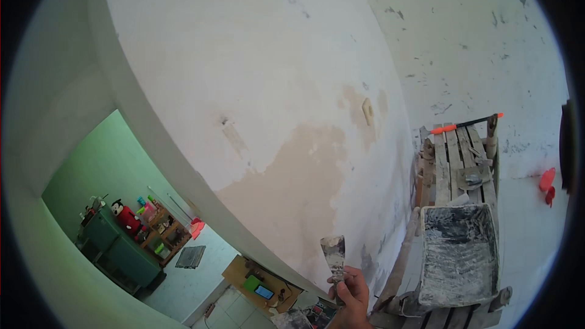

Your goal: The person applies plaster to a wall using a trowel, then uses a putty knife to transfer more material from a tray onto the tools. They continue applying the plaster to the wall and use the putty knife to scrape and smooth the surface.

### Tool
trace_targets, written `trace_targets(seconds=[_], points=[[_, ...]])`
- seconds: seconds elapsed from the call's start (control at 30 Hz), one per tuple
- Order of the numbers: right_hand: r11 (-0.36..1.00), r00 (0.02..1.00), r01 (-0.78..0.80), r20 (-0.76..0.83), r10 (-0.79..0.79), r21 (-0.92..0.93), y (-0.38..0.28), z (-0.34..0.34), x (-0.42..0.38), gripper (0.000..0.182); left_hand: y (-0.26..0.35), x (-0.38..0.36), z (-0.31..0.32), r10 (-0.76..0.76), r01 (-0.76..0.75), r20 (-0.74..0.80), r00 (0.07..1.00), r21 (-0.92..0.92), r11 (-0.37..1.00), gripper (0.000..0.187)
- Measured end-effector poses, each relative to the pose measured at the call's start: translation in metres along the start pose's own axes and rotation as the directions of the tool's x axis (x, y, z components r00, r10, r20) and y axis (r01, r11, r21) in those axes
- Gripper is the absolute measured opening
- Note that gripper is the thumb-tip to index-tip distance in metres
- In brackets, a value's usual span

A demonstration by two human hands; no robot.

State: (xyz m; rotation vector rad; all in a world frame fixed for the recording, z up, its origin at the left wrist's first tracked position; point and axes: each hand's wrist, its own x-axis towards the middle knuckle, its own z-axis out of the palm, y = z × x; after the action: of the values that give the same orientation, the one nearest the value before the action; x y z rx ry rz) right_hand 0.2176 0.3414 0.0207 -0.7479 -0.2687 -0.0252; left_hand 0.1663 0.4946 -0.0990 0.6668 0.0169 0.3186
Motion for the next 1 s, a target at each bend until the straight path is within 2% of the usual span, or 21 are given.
trace_targets(seconds=[0.03,0.07,0.37,0.77,0.83,0.9,1.0], points=[[0.999,0.999,0.02,0.034,-0.022,0.047,0.005,-0.004,0.001,0.036,-0.006,-0.003,0.0,-0.048,0.048,0.015,0.999,-0.014,0.999,0.055],[0.982,0.994,-0.101,-0.031,0.107,0.16,0.018,-0.012,-0.002,0.037,-0.009,-0.006,0.0,-0.09,0.091,0.029,0.995,-0.026,0.996,0.054],[0.983,0.99,-0.109,-0.069,0.121,0.149,0.002,-0.022,-0.002,0.034,-0.012,-0.025,-0.005,-0.219,0.233,0.115,0.969,-0.135,0.963,0.05],[0.989,0.978,-0.077,-0.183,0.099,0.125,0.001,-0.049,-0.011,0.034,-0.006,-0.055,-0.023,-0.28,0.33,0.204,0.938,-0.285,0.9,0.043],[0.992,0.979,-0.044,-0.195,0.067,0.12,0.0,-0.05,-0.003,0.034,-0.005,-0.046,-0.021,-0.28,0.35,0.254,0.926,-0.301,0.887,0.042],[0.991,0.967,-0.092,-0.228,0.111,0.095,-0.005,-0.05,0.007,0.034,-0.004,-0.04,-0.021,-0.283,0.373,0.297,0.912,-0.316,0.872,0.041],[0.996,0.962,-0.043,-0.268,0.062,0.075,-0.01,-0.046,0.036,0.034,0.001,-0.041,-0.028,-0.3,0.41,0.333,0.894,-0.334,0.849,0.039]])
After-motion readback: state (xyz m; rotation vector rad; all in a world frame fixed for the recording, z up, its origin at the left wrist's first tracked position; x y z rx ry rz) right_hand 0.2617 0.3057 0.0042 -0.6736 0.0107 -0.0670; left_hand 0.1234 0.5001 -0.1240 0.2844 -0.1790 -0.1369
